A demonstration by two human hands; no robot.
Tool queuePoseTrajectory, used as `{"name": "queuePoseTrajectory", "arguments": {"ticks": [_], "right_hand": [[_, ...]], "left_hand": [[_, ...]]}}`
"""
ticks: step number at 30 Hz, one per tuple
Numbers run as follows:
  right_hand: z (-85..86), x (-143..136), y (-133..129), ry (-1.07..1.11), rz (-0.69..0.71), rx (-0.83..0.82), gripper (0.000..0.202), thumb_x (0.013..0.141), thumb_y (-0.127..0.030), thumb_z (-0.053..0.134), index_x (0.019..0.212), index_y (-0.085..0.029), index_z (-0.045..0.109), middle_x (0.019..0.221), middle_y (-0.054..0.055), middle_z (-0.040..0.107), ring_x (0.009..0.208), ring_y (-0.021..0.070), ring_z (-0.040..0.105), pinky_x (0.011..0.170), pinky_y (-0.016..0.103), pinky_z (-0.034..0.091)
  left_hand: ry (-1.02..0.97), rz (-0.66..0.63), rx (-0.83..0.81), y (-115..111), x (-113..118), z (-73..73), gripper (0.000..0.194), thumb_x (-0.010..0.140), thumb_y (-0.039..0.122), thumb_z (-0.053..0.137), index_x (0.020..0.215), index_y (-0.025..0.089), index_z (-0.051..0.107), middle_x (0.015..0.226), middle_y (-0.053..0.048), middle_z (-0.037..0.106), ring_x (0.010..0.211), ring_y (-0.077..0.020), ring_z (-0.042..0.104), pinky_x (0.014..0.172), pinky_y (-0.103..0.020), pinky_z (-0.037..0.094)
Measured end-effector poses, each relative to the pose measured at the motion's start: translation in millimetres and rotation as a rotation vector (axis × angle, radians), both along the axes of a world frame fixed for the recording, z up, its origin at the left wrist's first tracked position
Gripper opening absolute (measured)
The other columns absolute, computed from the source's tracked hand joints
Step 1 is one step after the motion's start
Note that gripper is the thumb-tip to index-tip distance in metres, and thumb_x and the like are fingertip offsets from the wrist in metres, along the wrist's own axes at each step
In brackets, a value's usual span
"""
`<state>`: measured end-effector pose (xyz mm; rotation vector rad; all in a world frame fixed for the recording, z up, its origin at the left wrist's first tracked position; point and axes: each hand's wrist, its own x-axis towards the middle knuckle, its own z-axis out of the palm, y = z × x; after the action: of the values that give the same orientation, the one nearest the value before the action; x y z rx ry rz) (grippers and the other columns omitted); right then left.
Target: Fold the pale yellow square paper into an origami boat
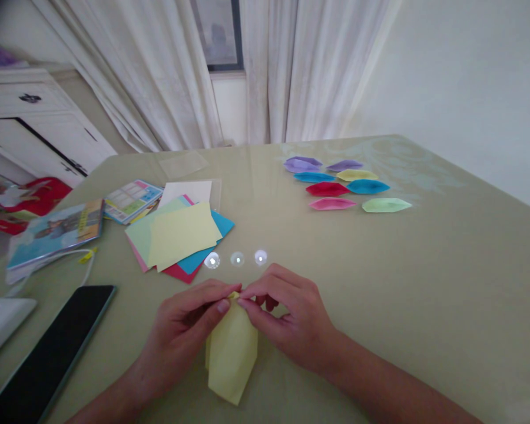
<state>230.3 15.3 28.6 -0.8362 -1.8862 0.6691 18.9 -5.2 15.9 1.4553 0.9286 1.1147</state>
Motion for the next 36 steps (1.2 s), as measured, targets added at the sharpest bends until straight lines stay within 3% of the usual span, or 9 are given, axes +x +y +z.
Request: {"name": "queuePoseTrajectory", "arguments": {"ticks": [4, 10, 18, 23, 29, 36], "right_hand": [[-1.0, 0.9, -0.1, 0.0, -0.002, -0.003, 0.009, 0.093, -0.011, 0.077, 0.095, -0.02, 0.077, 0.08, 0.002, 0.07, 0.067, 0.0119, 0.066, 0.059, 0.02, 0.055], [-2.4, -1.5, -2.2, -0.012, -0.027, 0.001, 0.009, 0.093, -0.011, 0.077, 0.092, -0.019, 0.075, 0.077, 0.001, 0.069, 0.065, 0.0112, 0.064, 0.058, 0.019, 0.053], [-2.7, -0.8, -1.3, -0.041, -0.02, -0.057, 0.01, 0.092, -0.02, 0.077, 0.1, -0.02, 0.071, 0.08, 0.0, 0.067, 0.067, 0.0129, 0.06, 0.061, 0.024, 0.051], [1.4, -0.1, -0.7, -0.081, 0.009, -0.139, 0.006, 0.093, -0.021, 0.074, 0.09, -0.02, 0.069, 0.076, 0.0, 0.065, 0.064, 0.0128, 0.059, 0.06, 0.024, 0.05], [-0.6, -0.9, -1.3, -0.056, 0.019, -0.126, 0.01, 0.096, -0.02, 0.074, 0.086, -0.02, 0.071, 0.071, -0.001, 0.066, 0.06, 0.0106, 0.06, 0.058, 0.021, 0.048], [1.2, -1.1, -5.5, -0.072, 0.087, -0.13, 0.009, 0.094, -0.021, 0.076, 0.087, -0.018, 0.071, 0.072, 0.0, 0.066, 0.062, 0.0108, 0.061, 0.061, 0.021, 0.049]], "left_hand": [[0.034, 0.004, 0.0, 0.0, 0.0, 1.2, 0.03, 0.103, 0.02, 0.067, 0.126, 0.034, 0.08, 0.116, -0.005, 0.081, 0.1, -0.0176, 0.075, 0.083, -0.023, 0.06], [0.065, 0.016, 0.047, 0.1, 1.1, -2.2, 0.03, 0.095, 0.019, 0.077, 0.121, 0.032, 0.082, 0.107, -0.003, 0.083, 0.094, -0.0168, 0.078, 0.083, -0.023, 0.061], [0.035, 0.139, -0.093, -0.3, 2.5, -0.4, 0.021, 0.092, 0.022, 0.079, 0.11, 0.031, 0.086, 0.1, -0.002, 0.087, 0.084, -0.0171, 0.082, 0.073, -0.019, 0.065], [-0.001, 0.222, -0.132, 1.7, 2.3, 3.0, 0.019, 0.091, 0.026, 0.079, 0.108, 0.028, 0.087, 0.1, -0.004, 0.087, 0.086, -0.0208, 0.084, 0.076, -0.023, 0.068], [0.002, 0.217, -0.13, -0.1, -1.2, -0.9, 0.019, 0.094, 0.031, 0.079, 0.111, 0.027, 0.085, 0.105, -0.006, 0.086, 0.089, -0.0217, 0.083, 0.079, -0.027, 0.068], [0.059, 0.261, -0.035, -2.1, -3.7, 1.6, 0.007, 0.087, 0.03, 0.086, 0.091, 0.025, 0.087, 0.084, -0.003, 0.085, 0.074, -0.0183, 0.081, 0.068, -0.022, 0.066]]}}
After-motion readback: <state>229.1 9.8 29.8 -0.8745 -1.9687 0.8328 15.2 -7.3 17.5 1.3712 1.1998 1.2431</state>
